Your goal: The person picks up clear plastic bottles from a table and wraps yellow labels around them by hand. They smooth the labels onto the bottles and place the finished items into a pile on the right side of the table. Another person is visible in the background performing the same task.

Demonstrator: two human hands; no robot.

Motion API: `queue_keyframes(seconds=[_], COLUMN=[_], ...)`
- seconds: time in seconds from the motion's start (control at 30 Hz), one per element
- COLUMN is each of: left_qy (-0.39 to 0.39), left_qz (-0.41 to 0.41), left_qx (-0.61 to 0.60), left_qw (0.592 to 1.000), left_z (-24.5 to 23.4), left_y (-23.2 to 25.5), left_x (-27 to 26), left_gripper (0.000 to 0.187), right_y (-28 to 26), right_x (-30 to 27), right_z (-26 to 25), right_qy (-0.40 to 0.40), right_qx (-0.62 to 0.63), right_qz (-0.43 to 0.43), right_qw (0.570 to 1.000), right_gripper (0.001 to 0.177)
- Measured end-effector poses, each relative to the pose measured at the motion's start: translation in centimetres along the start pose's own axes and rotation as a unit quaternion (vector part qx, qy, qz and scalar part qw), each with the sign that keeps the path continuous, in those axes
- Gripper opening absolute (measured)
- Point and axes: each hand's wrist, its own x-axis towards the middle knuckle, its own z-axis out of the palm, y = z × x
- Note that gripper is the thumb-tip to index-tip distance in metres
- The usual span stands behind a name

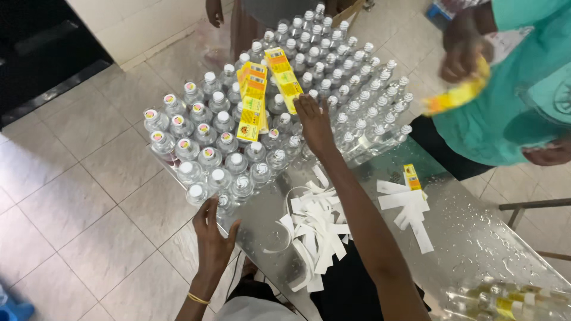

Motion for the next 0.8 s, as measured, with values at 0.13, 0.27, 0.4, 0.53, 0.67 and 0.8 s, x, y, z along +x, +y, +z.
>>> queue_keyframes(seconds=[0.13, 0.27, 0.4, 0.53, 0.67, 0.8], left_qy=[-0.022, -0.034, -0.021, -0.046, -0.023, -0.17], left_qz=[-0.036, -0.085, 0.023, 0.115, 0.129, 0.106], left_qx=[0.03, -0.017, -0.018, -0.059, -0.117, -0.193], left_qw=[0.999, 0.996, 0.999, 0.991, 0.984, 0.961], left_z=[2.1, 1.2, 2.7, 4.3, 2.3, 4.8], left_y=[-1.9, -0.7, -2.2, -2.9, 4.1, 11.2], left_x=[-0.1, 1.7, -1.2, -4.6, -4.8, -6.4], left_gripper=[0.081, 0.075, 0.054, 0.049, 0.057, 0.078], right_y=[1.0, -0.2, -2.5, -4.6, -7.7, -8.0], right_x=[-0.6, -0.3, -2.2, -9.8, -22.8, -37.8], right_z=[-1.5, -4.7, -10.0, -15.8, -21.2, -19.3], right_qy=[0.102, 0.174, 0.293, 0.393, 0.328, 0.363], right_qx=[-0.036, -0.052, 0.179, 0.34, 0.403, 0.543], right_qz=[-0.061, -0.06, 0.084, 0.257, 0.444, 0.575], right_qw=[0.992, 0.981, 0.935, 0.815, 0.73, 0.492], right_gripper=[0.05, 0.029, 0.01, 0.015, 0.02, 0.034])
